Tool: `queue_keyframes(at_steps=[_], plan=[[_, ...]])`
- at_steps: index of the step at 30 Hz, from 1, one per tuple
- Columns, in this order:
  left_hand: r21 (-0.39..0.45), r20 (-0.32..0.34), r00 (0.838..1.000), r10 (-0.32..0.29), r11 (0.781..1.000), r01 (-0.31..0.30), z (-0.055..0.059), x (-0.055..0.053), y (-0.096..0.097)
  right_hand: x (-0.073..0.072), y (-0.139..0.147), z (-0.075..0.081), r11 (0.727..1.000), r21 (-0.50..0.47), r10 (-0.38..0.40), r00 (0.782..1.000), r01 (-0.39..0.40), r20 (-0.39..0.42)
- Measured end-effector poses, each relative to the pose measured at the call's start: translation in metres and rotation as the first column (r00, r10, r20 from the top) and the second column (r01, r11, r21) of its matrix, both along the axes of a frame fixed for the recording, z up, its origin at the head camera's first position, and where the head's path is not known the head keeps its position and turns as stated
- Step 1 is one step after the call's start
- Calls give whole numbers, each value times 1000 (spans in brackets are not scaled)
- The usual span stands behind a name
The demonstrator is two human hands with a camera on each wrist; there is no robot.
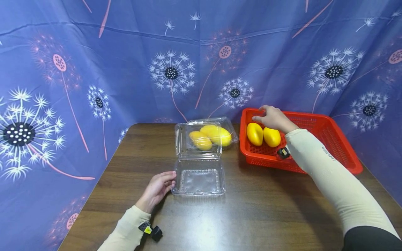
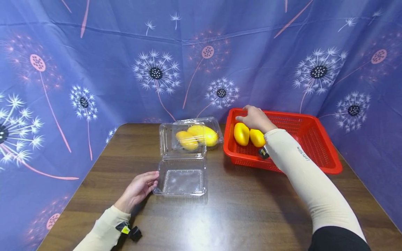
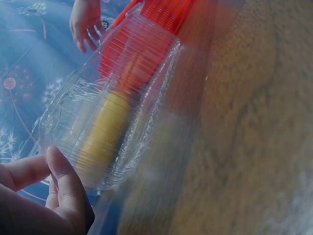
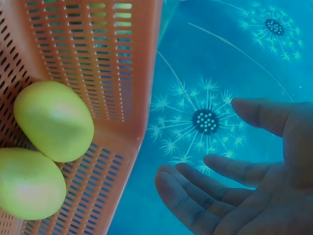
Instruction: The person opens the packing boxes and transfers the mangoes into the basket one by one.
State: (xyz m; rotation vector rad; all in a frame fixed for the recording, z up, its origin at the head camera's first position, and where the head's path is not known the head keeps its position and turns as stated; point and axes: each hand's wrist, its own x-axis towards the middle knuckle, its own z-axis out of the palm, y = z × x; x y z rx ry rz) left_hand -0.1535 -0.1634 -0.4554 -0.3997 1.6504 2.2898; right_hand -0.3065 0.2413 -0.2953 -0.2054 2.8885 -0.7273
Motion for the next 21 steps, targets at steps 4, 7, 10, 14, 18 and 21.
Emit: queue_keyframes(at_steps=[4,7,10,14,18,21], plan=[[4,-12,1000,1,1000,-1,0,0,-1,5,-3,0,1000,-20,9,1000,-9,-4],[5,-22,1000,0,1000,0,0,0,-1,9,-5,0,999,-27,27,999,-27,-23],[6,-28,1000,-7,1000,7,0,1,-2,13,-8,-2,998,-30,46,998,-47,-47],[7,-26,1000,2,1000,-2,0,1,-2,18,-15,-4,997,-36,69,995,-71,-69],[7,-15,1000,8,1000,-8,-1,0,-1,24,-21,-5,995,-38,94,992,-97,-87],[6,-11,1000,6,1000,-6,-1,0,-1,30,-25,-6,993,-45,106,990,-110,-91]])
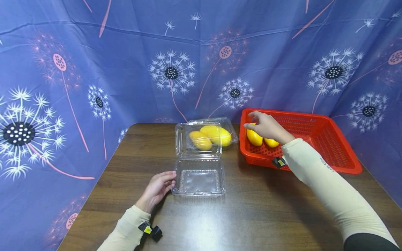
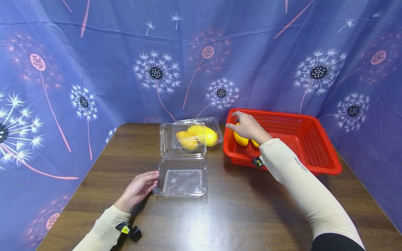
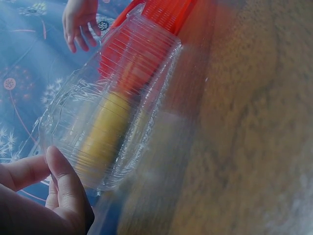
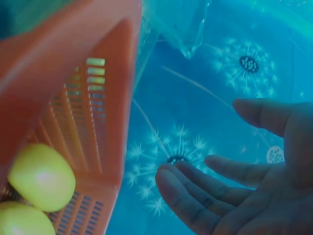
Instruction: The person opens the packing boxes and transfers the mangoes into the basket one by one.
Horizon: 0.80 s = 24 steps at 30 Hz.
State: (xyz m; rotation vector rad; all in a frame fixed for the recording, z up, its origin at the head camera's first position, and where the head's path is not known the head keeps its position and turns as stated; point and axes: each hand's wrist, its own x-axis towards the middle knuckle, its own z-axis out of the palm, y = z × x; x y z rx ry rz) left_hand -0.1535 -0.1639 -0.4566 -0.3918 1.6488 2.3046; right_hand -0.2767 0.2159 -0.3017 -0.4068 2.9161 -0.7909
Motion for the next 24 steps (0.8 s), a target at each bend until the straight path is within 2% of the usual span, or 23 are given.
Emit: queue_keyframes(at_steps=[15,24], plan=[[0,12,1000,-1,1000,1,2,0,0,24,-19,-12,998,-51,44,999,-45,-22],[-12,-11,1000,12,1000,-12,-1,0,0,34,-27,-14,993,-100,61,998,-63,-19]])
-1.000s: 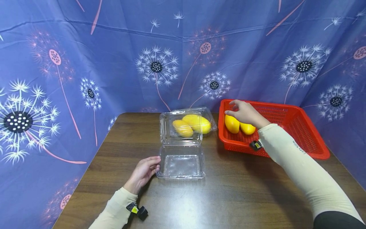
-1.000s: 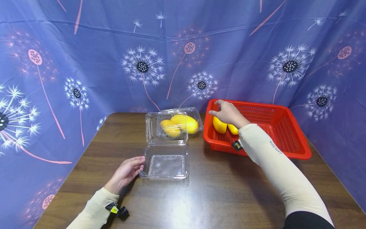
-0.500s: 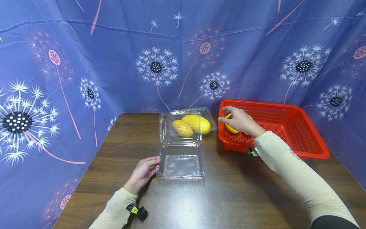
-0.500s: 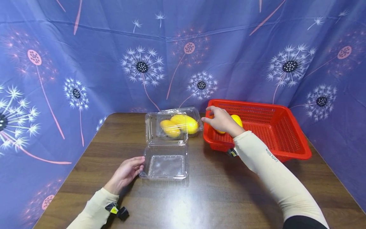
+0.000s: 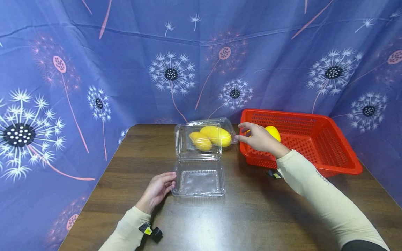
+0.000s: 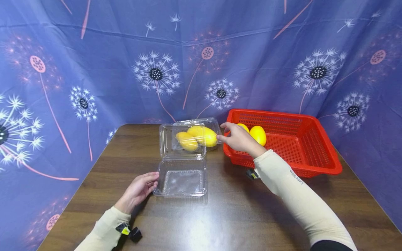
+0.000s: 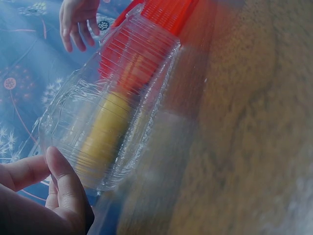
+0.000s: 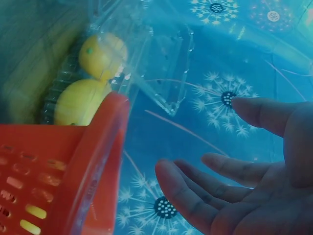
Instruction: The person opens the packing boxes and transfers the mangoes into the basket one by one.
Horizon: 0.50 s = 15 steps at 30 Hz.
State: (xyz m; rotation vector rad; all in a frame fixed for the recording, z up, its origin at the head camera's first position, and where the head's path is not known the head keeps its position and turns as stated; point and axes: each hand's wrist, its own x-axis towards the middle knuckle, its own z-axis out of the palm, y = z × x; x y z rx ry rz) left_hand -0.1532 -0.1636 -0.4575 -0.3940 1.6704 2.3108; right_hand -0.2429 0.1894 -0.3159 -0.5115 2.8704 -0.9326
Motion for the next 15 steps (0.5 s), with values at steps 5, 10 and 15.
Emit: queue_keyframes(at_steps=[5,10,15], plan=[[7,11,1000,-3,1000,3,-1,0,1,6,-2,0,999,-28,19,1000,-20,-16],[4,8,1000,-14,1000,14,0,0,0,12,-6,-4,998,-47,47,998,-48,-33],[-4,9,1000,-12,1000,12,0,-1,0,19,-11,-11,996,-57,71,997,-73,-25]])
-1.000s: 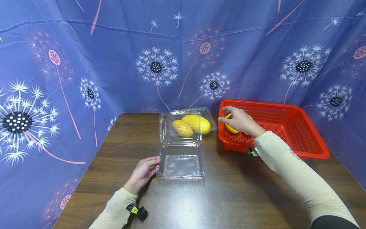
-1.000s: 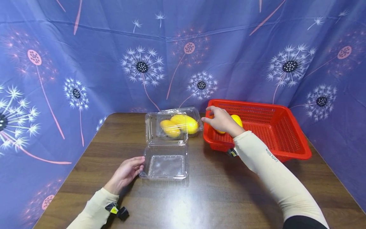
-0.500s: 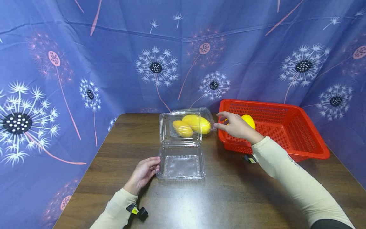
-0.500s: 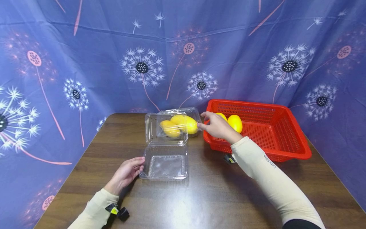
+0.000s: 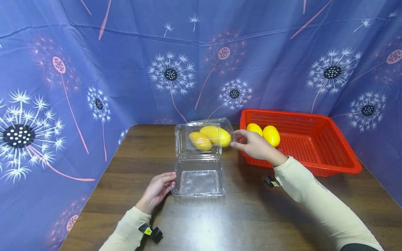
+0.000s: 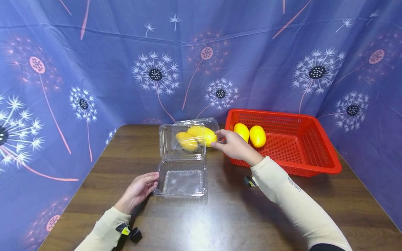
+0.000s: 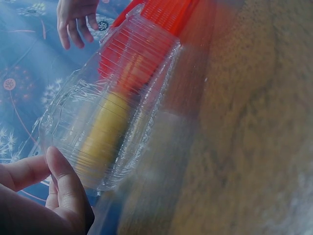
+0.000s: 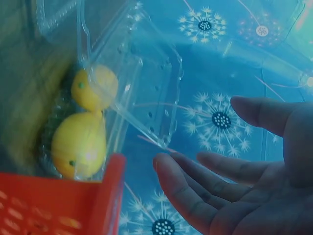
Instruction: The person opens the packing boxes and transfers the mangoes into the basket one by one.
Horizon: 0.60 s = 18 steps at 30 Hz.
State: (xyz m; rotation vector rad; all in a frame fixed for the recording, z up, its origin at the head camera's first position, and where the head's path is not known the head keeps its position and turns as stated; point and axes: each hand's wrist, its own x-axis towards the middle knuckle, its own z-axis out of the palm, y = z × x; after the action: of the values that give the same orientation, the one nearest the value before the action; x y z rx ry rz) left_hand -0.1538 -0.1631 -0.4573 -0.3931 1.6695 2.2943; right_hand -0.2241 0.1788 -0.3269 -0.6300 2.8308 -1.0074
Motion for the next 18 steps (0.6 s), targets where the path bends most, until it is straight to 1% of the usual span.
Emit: queue_keyframes(at_steps=[2,6,10,15,18], plan=[[-4,3,1000,-2,1000,2,0,0,0,2,-1,-4,1000,-4,12,1000,-12,-4],[-14,6,1000,-4,1000,4,-1,1,0,7,-4,-11,1000,-6,9,1000,-9,-13],[-18,10,1000,0,1000,0,-1,1,0,13,-7,-17,1000,0,31,999,-31,-41],[-4,8,1000,1,1000,-1,0,0,0,20,-10,-23,998,10,65,995,-64,-72],[4,9,1000,0,1000,0,0,0,0,25,-12,-30,997,14,79,994,-78,-76]])
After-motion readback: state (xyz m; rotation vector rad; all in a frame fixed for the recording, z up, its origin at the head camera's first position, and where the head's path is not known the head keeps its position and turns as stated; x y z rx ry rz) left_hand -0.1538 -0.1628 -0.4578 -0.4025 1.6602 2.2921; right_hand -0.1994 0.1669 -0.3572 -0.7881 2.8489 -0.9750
